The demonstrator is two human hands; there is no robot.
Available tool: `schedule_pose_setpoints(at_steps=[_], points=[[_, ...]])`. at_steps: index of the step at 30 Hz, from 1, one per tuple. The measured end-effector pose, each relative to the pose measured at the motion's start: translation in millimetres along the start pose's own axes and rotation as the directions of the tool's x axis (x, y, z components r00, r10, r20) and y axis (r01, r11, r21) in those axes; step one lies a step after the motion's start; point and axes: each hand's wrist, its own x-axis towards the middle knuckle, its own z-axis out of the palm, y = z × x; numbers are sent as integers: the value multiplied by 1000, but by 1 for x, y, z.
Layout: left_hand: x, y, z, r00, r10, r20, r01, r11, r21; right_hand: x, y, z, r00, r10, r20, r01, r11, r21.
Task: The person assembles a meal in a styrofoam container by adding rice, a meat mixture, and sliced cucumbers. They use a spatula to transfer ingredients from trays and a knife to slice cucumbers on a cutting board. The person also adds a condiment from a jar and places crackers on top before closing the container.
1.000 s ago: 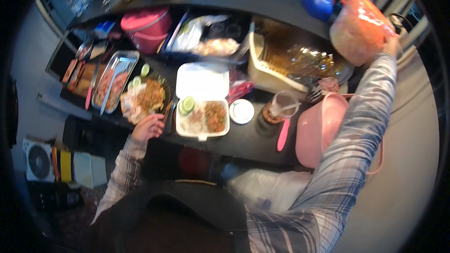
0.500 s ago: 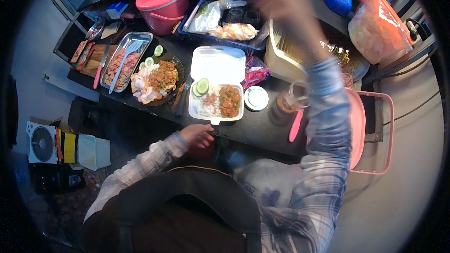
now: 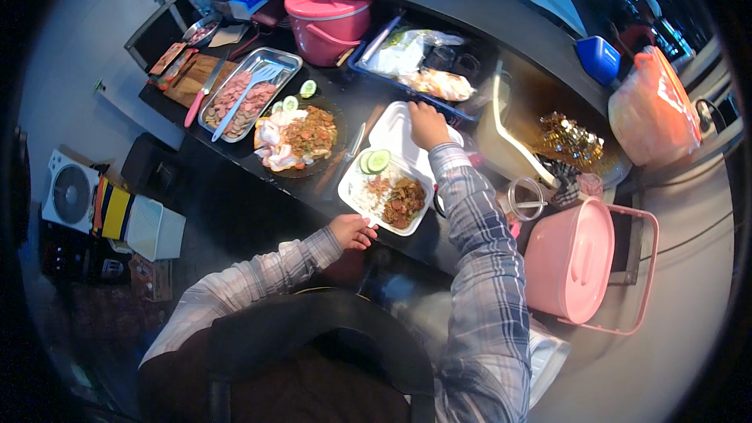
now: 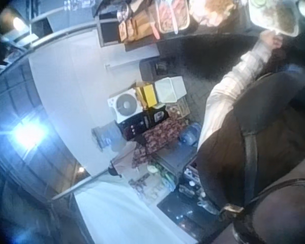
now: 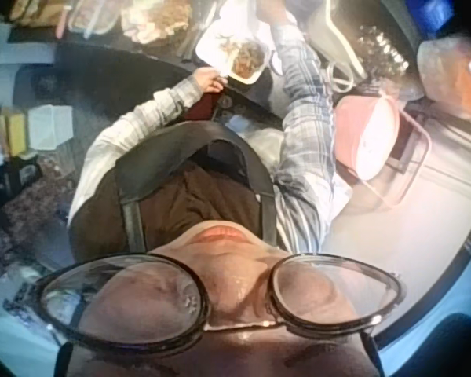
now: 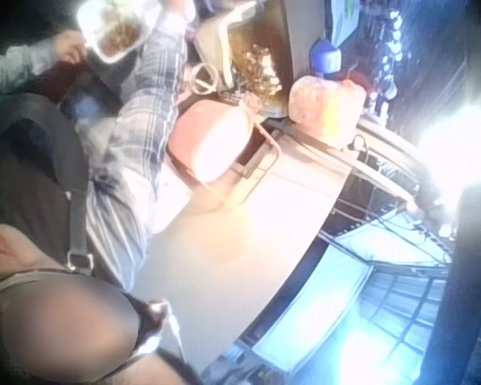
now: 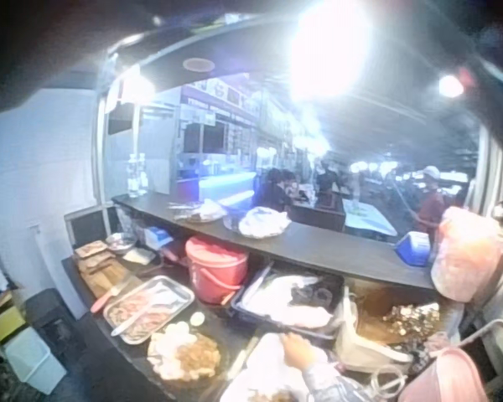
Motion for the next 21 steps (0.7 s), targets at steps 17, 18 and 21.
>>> schedule_pose_setpoints(at_steps=[17, 18, 21], points=[[-10, 3, 1, 986, 70, -154, -113, 952, -286, -69, -90, -97, 979, -1, -202, 10, 999, 42], [-11, 3, 0, 989, 83, -119, -119, 933, -340, -78, -105, -94, 971, 10, -241, -10, 1000, 0], [-18, 0, -2, 992, 124, -22, -123, 907, -404, -110, -142, -81, 979, 46, -199, -45, 999, 8]])
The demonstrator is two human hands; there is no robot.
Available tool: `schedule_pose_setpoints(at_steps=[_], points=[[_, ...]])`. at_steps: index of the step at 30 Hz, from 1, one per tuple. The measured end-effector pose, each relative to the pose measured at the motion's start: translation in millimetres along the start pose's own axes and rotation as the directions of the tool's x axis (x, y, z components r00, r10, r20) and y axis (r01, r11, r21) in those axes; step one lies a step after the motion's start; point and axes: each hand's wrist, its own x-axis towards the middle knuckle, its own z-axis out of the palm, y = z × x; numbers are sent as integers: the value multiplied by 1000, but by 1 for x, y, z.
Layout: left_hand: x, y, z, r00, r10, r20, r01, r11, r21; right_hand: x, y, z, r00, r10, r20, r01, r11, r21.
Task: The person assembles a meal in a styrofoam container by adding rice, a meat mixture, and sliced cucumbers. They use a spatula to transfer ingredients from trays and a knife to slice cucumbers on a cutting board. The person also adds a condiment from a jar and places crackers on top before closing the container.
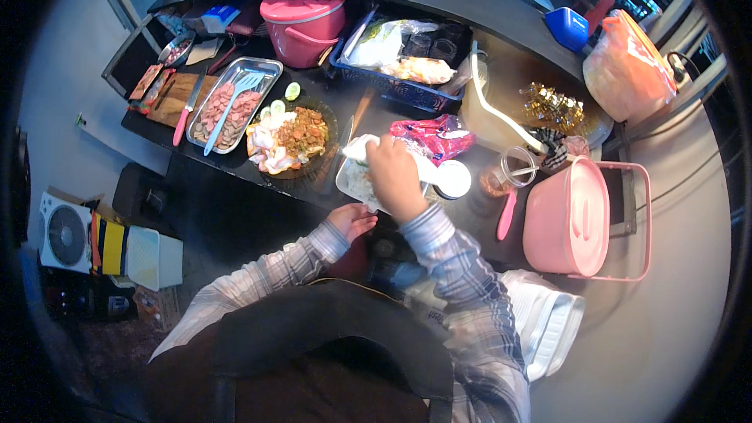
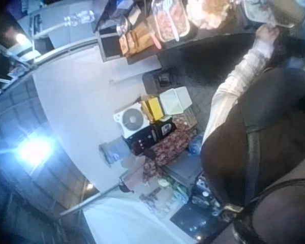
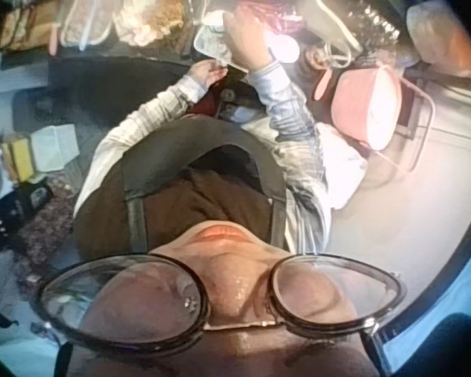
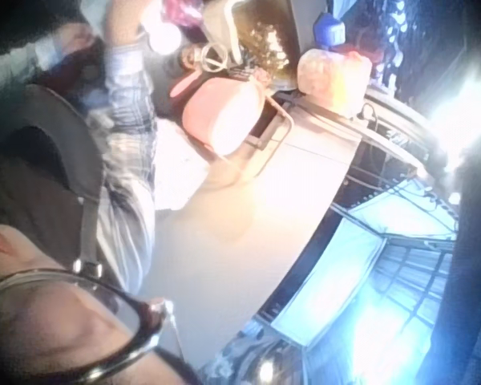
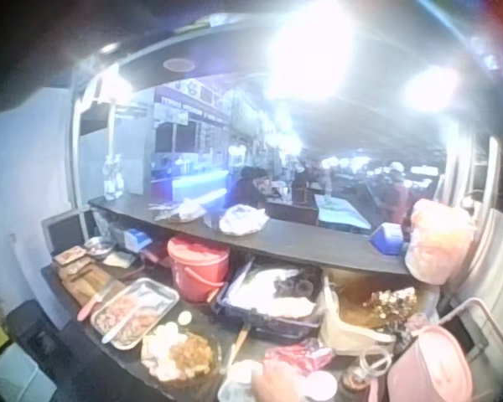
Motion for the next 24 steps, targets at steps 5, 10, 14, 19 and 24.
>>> schedule_pose_setpoints(at_steps=[5, 10, 14, 19, 24], points=[[13, -7, -17, 996, -39, 81, 43, 998, -51, -53, -38, 46, 998, -46, -35, 46, 999, -18], [24, -10, -26, 990, -94, 101, 100, 994, -53, -81, -40, 69, 996, -54, -78, 52, 998, -20], [37, -17, -36, 984, -95, 151, 107, 991, -75, -85, -45, 67, 993, -9, -115, 9, 1000, 5], [25, -13, -11, 988, -142, 54, 143, 990, -11, -97, -45, 59, 990, 68, -127, -70, 997, -12], [78, -34, -53, 985, -90, 145, 92, 996, -7, -95, -51, 71, 989, 73, -129, -69, 997, 35]])
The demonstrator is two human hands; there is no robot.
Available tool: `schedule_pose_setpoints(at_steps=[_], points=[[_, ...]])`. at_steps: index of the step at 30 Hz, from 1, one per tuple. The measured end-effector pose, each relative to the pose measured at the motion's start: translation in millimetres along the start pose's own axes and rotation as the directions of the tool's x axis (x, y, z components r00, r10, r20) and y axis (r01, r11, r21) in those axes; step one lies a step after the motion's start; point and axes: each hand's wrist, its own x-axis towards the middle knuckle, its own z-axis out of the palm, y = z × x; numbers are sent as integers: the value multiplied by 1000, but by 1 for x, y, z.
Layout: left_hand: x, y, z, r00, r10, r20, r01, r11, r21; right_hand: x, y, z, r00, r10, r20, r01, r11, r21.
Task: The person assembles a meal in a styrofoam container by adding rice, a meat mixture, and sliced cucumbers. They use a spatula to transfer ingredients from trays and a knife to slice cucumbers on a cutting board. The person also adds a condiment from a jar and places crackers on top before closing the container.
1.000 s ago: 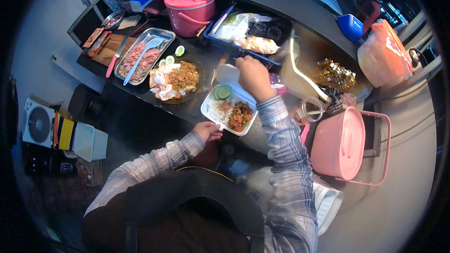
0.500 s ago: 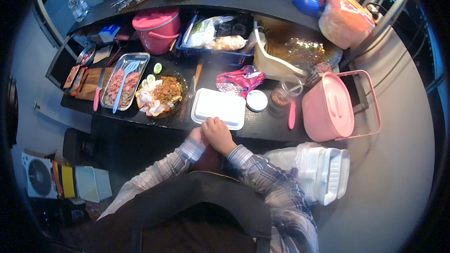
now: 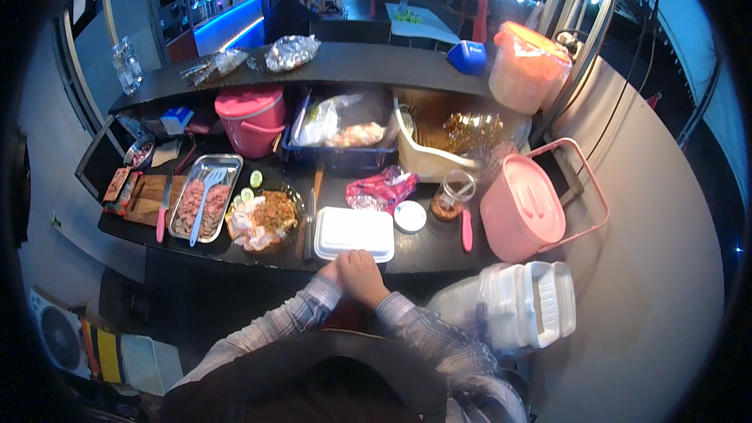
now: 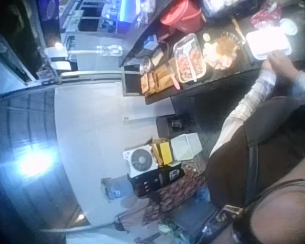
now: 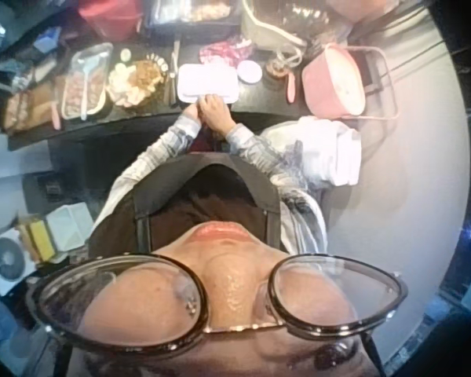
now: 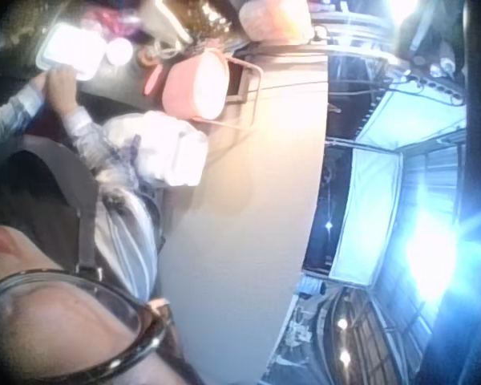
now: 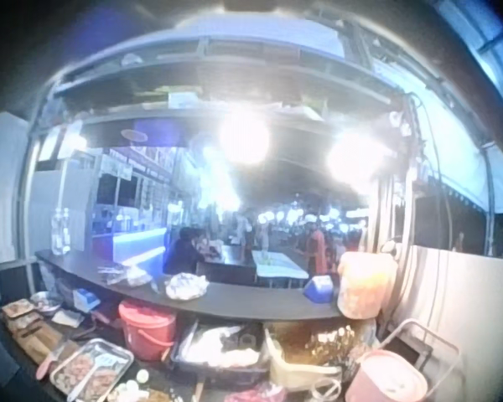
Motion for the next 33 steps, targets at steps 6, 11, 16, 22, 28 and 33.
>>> schedule_pose_setpoints(at_steps=[6, 11, 16, 22, 28, 33], points=[[-33, 12, 38, 995, 98, -7, -98, 995, 6, 2, 6, -4, 999, -11, -40, 12, 1000, 18], [-32, 14, 38, 922, 346, 174, -377, 904, 199, 7, 9, -3, 998, -45, -50, 48, 997, 53], [-43, 11, 32, 963, 250, 105, -257, 964, 62, -9, -1, -6, 998, -51, -37, 55, 990, 130], [-53, 20, 40, 977, 215, -4, -212, 965, 157, -18, -4, -13, 994, -34, -105, 51, 986, 158], [-63, 36, 33, 980, 176, -92, -157, 971, 180, -31, 28, -13, 969, 142, -203, -96, 970, 223], [-95, 66, 31, 938, 269, -221, -210, 943, 258, -18, 68, -14, 876, 443, -190, -351, 856, 379]])
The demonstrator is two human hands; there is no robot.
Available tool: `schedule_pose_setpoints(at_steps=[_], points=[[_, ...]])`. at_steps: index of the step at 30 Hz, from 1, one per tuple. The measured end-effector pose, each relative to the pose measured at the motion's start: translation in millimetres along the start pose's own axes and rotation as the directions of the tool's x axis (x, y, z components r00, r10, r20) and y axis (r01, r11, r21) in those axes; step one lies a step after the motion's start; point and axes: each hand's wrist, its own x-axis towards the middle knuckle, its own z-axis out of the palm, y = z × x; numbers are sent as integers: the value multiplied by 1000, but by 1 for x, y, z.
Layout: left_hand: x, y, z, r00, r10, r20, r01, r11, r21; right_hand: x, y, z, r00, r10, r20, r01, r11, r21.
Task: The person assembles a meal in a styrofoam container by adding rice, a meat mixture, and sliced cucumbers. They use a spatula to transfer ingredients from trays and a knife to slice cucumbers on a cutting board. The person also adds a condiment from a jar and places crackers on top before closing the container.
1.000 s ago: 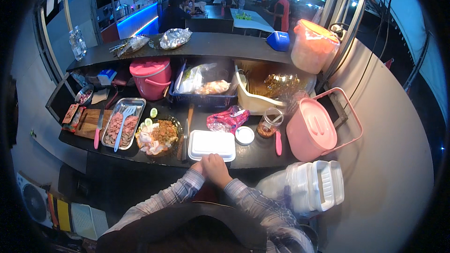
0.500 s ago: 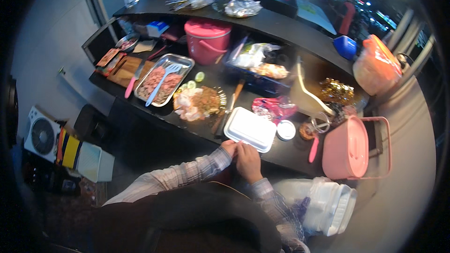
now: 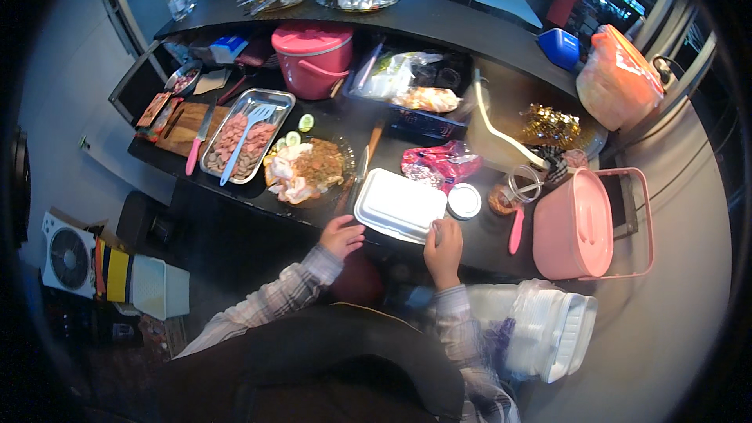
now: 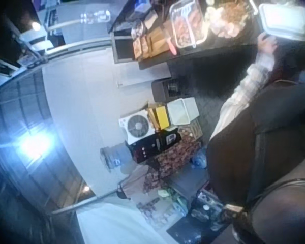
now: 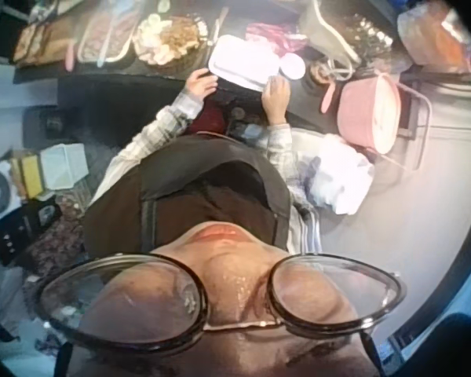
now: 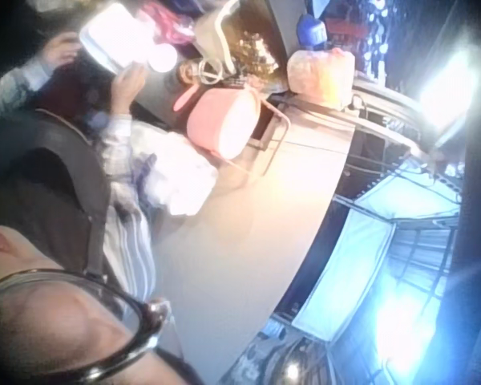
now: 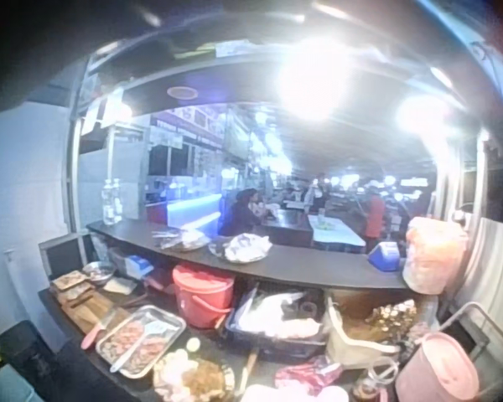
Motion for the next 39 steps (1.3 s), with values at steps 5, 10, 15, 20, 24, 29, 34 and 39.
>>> schedule_pose_setpoints(at_steps=[5, 10, 15, 20, 24, 29, 34, 39], points=[[-9, 35, -7, 993, 119, 7, -118, 993, -9, 82, 3, -8, 988, 37, -152, -14, 988, 151], [-15, 72, 4, 967, 232, 102, -243, 964, 110, 213, -13, 19, 958, -269, -102, 262, 962, -78], [-22, 121, 23, 859, 366, 360, -466, 849, 250, 279, 18, 84, 937, -271, 219, 347, 779, -522], [4, 186, 43, 734, 397, 551, -654, 632, 415, 285, 14, 56, 965, -187, 184, 258, 812, -523], [63, 240, 73, 599, 394, 698, -787, 454, 419, 199, -46, 3, 953, -301, 42, 302, 925, -232], [188, 280, 123, 434, 510, 742, -768, -220, 601, 78, -83, 4, 868, -50, 494, 205, 942, -266], [246, 298, 159, 757, 340, 559, -318, -555, 769, 84, -106, -7, 797, 70, 600, 133, 949, -287], [257, 295, 165, 826, 275, 492, -300, -524, 797, 86, -105, -8, 832, 132, 539, 67, 940, -333]])
